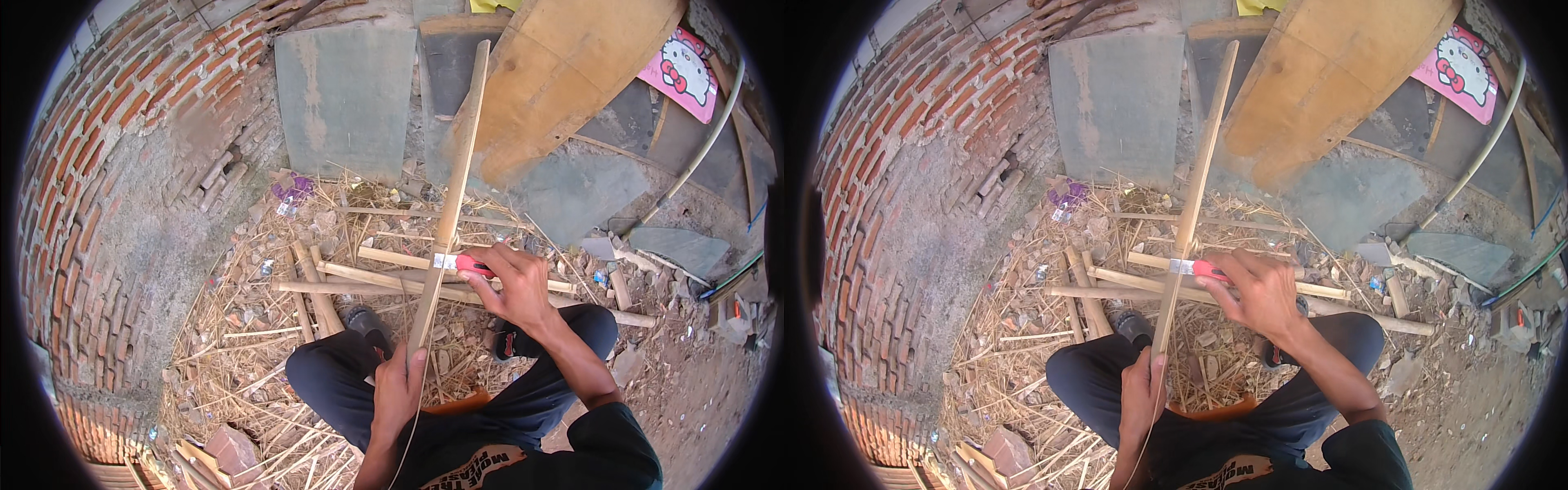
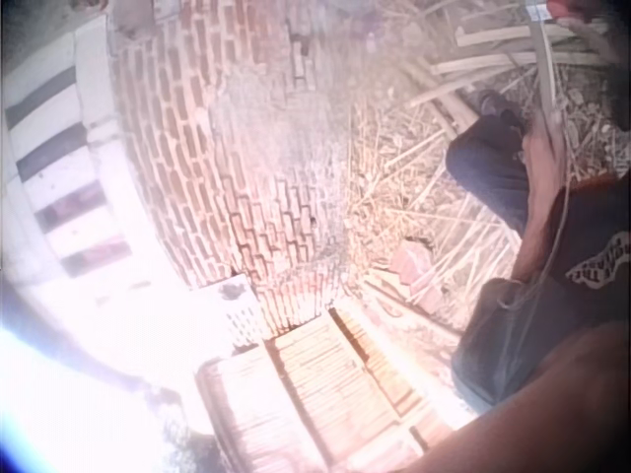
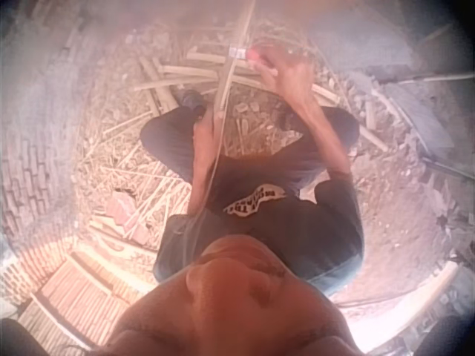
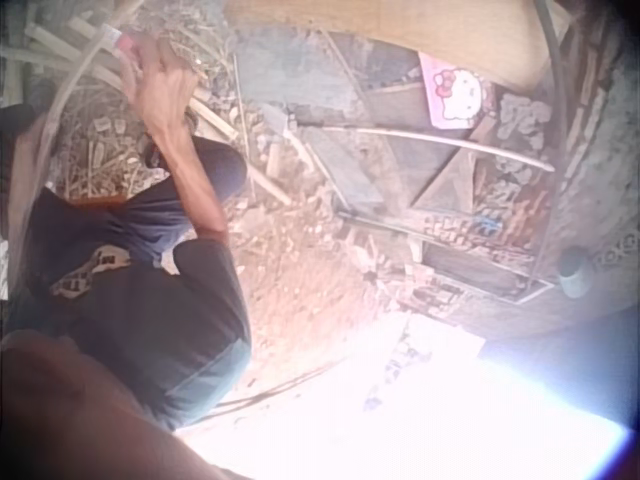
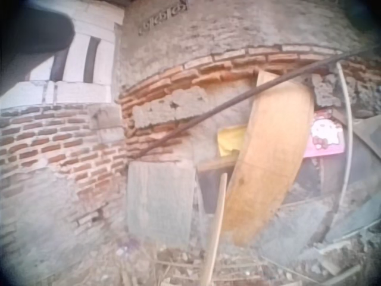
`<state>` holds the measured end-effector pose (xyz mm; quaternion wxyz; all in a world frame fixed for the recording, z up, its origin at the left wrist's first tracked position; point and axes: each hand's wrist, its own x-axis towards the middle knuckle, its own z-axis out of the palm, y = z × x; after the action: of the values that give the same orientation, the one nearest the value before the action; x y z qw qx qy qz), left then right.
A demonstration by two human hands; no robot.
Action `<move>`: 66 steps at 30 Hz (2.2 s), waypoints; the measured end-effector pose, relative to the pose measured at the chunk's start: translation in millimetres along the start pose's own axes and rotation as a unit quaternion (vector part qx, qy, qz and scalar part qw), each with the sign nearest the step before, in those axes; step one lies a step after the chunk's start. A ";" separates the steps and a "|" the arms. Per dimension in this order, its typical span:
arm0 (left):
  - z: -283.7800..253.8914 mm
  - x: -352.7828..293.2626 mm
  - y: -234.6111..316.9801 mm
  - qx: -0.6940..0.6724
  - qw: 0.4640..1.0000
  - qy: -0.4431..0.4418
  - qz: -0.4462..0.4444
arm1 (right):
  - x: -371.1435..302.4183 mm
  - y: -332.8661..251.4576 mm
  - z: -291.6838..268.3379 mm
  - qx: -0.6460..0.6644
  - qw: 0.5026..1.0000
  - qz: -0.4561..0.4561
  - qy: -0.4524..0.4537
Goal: The person sits on the ground and uses a red utility knife to shave thin strips off a long, thin piece of wood. They hold the wood with their left hand and scrape the blade along its length with their right hand, creating wood shavings.
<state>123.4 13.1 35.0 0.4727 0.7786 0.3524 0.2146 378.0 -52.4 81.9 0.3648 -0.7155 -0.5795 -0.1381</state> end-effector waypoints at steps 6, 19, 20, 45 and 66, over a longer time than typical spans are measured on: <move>2.6 -18.9 -19.5 0.082 0.996 0.020 -0.013 | -15.4 -3.3 16.0 0.009 1.000 0.006 0.007; -0.3 -27.2 -36.8 0.109 0.993 0.018 -0.032 | -27.7 -14.9 40.7 0.028 0.995 0.091 0.006; 0.3 -28.0 -37.0 0.144 0.988 0.026 -0.039 | -27.1 -14.1 39.5 0.024 0.995 0.095 -0.012; 9.3 -31.7 -60.6 0.097 0.994 0.009 -0.051 | -17.5 16.2 66.2 0.007 0.980 0.198 -0.011; -0.4 -72.3 -69.8 0.098 0.989 -0.035 -0.103 | 33.2 92.4 55.4 -0.063 0.980 0.147 -0.115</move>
<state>51.3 -19.8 -26.8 0.4259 0.7874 0.4338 0.1020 461.1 3.8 30.5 0.2661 -0.8256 -0.4963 -0.0357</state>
